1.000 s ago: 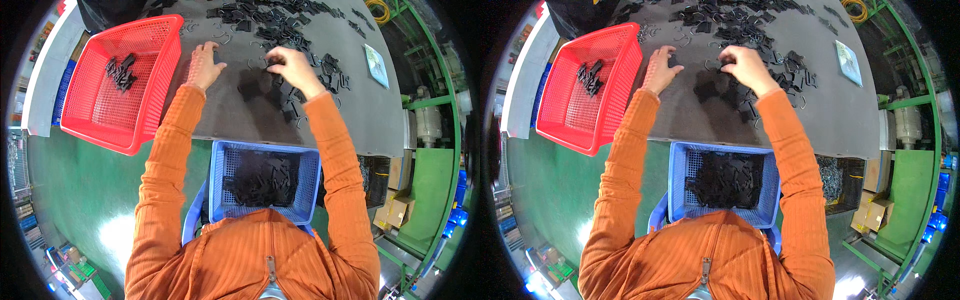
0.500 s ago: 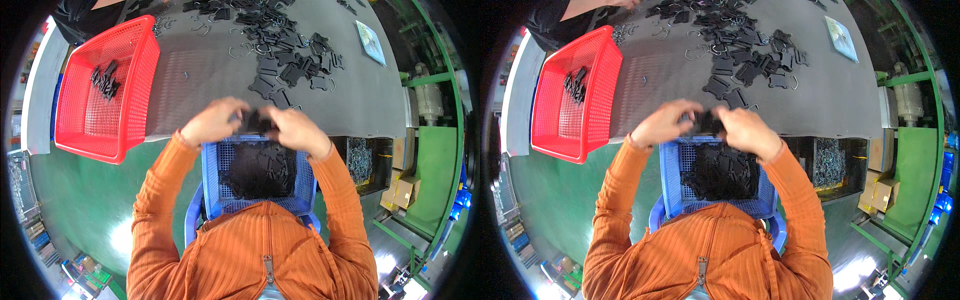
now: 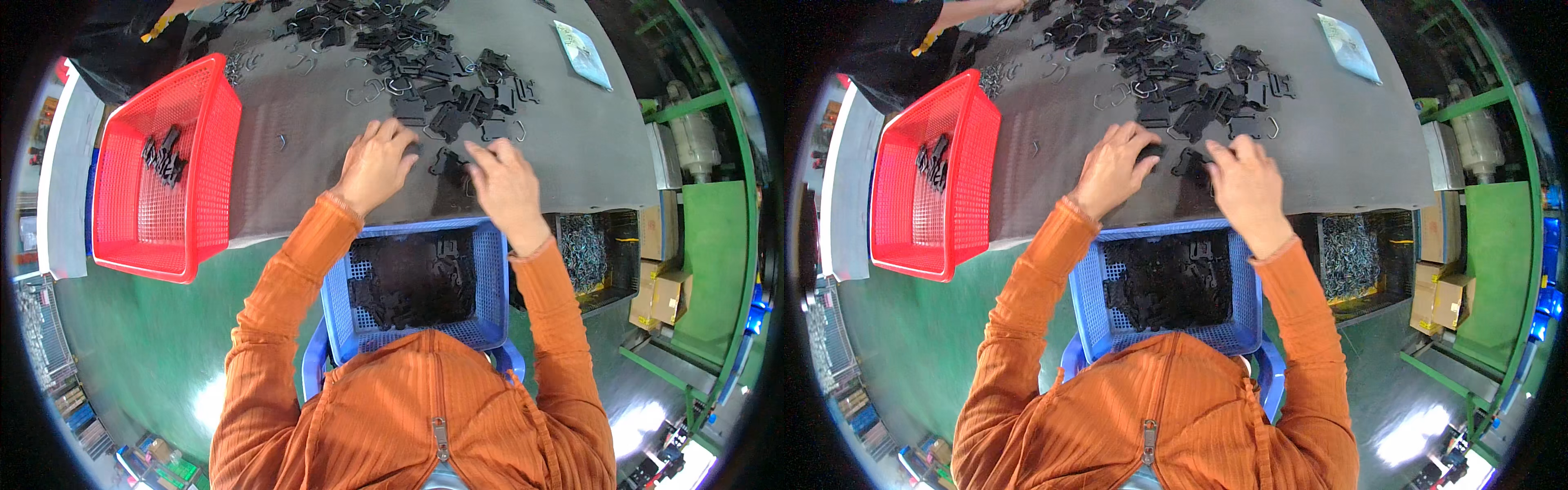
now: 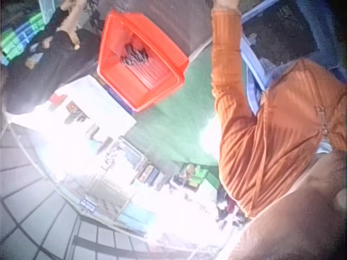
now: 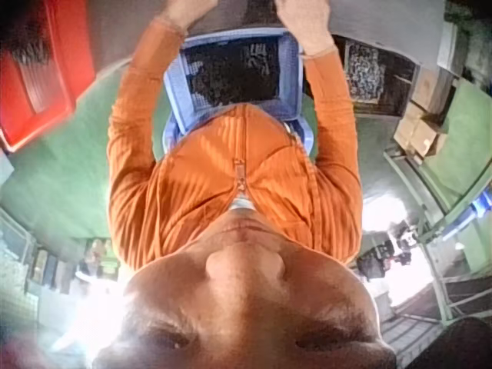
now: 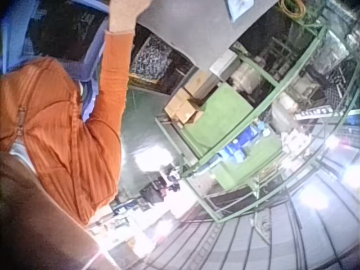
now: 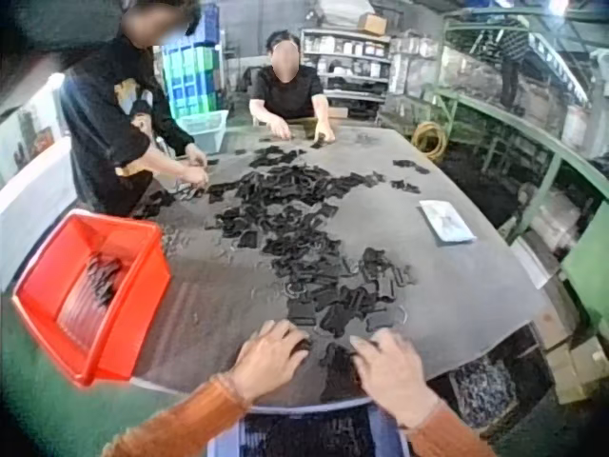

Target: The person sorts black plastic components and metal clips from a large pile on a table into smaller bins.

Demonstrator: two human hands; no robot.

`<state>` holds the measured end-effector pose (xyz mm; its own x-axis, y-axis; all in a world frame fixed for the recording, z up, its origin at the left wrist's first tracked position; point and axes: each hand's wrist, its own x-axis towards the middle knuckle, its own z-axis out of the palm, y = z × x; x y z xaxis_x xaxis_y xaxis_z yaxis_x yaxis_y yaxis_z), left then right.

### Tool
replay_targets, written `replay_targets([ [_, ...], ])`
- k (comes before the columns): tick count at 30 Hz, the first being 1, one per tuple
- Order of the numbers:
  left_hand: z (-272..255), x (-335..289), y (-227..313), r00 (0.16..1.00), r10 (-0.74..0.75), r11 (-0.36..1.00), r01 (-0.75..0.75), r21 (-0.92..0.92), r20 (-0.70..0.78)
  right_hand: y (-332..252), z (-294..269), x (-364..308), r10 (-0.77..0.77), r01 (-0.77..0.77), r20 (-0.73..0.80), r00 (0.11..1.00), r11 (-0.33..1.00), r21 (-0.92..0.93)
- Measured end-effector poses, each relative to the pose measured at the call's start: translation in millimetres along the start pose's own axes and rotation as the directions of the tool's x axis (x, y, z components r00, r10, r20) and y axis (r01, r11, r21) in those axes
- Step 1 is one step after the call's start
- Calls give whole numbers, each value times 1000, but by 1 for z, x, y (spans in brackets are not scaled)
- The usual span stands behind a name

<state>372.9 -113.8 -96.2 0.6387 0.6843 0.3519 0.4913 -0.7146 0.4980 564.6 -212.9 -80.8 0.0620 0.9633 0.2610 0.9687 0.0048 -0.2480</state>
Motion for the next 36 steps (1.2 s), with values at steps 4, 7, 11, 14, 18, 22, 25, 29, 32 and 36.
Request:
replay_targets([
  [4, -4, -1, -3, 994, -82, 997, 82, 4, 71, -20, 22, -2, -33, 29, 79, 996, 998, 61],
  [7, 11, 14, -24, 991, 83, 989, -69, 133, -105, -22, 22, 6, -82, 77, 41, 996, 990, 117],
  [11, 20, 31, -37, 986, 154, 949, -129, 288, -65, -16, 19, 21, -29, 3, 150, 988, 986, 166],
  [14, 22, 37, -44, 962, 262, 889, -209, 408, -78, -21, 13, 27, 11, -83, 241, 970, 954, 290],
  [18, -8, 32, -42, 961, 195, 956, -142, 257, -194, -22, -3, 19, -150, -164, 442, 884, 786, 596],
  [22, -50, -6, -7, 969, 11, 969, 51, -240, 247, -24, -22, 12, -371, -188, 701, 609, 792, 581],
  [25, -35, -30, -20, 984, 157, 969, -137, -208, 82, -14, -11, 39, 10, -244, 465, 885, 862, 445],
  [29, -32, -39, -6, 958, 156, 964, -95, -247, 240, 3, 15, 69, 194, -194, 81, 978, 981, -1],
  [32, -38, -38, 11, 854, -2, 914, 213, -346, 520, 7, 25, 72, 214, -219, 74, 974, 974, 57],
  [36, -23, -7, -8, 989, -40, 943, 84, -323, 139, 11, 19, 65, 170, -234, 194, 966, 894, 383],
])
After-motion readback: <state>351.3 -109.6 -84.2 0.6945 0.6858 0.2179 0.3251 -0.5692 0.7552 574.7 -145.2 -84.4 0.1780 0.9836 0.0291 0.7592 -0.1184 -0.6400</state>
